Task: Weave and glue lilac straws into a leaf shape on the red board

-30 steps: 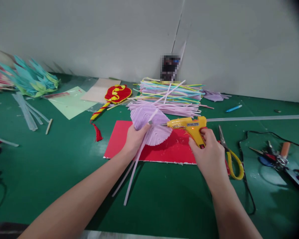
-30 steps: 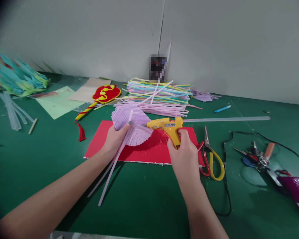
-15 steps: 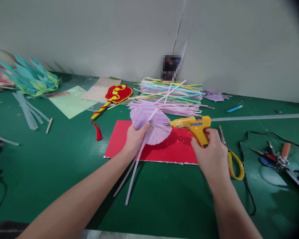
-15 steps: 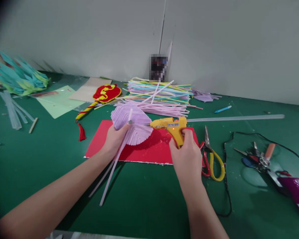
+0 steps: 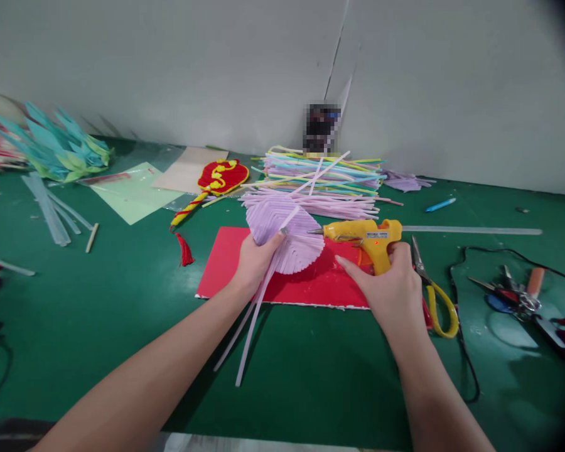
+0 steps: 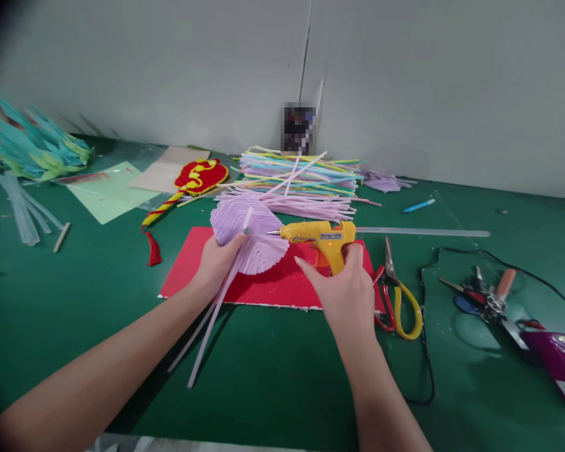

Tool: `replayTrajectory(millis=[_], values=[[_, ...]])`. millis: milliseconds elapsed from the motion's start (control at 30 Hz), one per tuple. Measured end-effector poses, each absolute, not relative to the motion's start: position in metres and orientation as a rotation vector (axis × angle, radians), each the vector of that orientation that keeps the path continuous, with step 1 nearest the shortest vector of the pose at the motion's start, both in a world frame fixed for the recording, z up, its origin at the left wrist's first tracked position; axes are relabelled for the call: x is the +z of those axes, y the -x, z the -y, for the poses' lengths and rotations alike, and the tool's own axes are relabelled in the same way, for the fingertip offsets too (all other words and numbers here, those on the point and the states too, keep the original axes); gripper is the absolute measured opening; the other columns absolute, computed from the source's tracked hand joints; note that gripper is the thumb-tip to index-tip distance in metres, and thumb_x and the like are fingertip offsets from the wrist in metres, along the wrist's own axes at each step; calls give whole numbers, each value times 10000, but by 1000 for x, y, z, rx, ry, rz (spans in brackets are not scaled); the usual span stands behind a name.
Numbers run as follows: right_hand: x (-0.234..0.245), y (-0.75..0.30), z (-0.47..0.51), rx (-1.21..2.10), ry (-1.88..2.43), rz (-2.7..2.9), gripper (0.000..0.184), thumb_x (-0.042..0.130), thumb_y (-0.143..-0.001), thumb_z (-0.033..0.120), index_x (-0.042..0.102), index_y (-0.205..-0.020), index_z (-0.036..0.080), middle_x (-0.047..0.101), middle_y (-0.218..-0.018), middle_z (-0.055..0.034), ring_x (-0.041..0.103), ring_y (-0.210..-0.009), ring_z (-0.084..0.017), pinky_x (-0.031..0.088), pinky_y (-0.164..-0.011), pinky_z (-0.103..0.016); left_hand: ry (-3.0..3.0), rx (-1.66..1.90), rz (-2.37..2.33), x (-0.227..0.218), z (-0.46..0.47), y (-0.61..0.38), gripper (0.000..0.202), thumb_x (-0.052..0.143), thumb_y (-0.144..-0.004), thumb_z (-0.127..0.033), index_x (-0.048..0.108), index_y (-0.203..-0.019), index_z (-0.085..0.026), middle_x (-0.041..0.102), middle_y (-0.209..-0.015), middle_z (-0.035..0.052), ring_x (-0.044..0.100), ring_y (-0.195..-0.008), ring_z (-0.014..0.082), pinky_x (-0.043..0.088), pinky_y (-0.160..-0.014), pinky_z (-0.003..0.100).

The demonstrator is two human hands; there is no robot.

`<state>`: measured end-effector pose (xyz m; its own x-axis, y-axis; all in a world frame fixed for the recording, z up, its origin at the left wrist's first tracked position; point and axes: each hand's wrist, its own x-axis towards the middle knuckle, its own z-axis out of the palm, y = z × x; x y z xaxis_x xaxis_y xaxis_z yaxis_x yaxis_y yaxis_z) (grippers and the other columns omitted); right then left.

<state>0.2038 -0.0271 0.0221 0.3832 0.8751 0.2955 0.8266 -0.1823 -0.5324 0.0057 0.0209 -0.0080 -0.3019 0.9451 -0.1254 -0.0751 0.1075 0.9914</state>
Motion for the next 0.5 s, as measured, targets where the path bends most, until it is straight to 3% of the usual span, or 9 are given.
replayTrajectory(millis=[100, 333, 500], values=[[21, -203, 27, 93, 2015, 1468, 654, 673, -533, 739, 410, -859, 238, 597, -828, -64, 578, -664, -250, 389, -513, -311, -932, 1359, -1432, -9, -21, -5, 378, 730, -687, -338, 685, -998, -126, 721, -1033, 88, 656, -1002, 252, 531, -791, 301], [18, -205, 27, 48, 1917, 1534, 327, 614, -729, 459, 455, -896, 226, 623, -826, -47, 584, -667, -218, 409, -555, -302, -895, 1367, -1434, -7, -21, -6, 378, 747, -671, -322, 688, -985, -121, 722, -1019, 106, 660, -983, 264, 528, -827, 347], [15, -208, 26, 15, 1896, 1569, 302, 559, -759, 437, 502, -945, 206, 647, -851, -75, 575, -658, -222, 400, -547, -305, -873, 1380, -1420, -6, -20, -6, 365, 757, -656, -310, 687, -964, -128, 726, -1001, 100, 655, -996, 269, 523, -846, 355]])
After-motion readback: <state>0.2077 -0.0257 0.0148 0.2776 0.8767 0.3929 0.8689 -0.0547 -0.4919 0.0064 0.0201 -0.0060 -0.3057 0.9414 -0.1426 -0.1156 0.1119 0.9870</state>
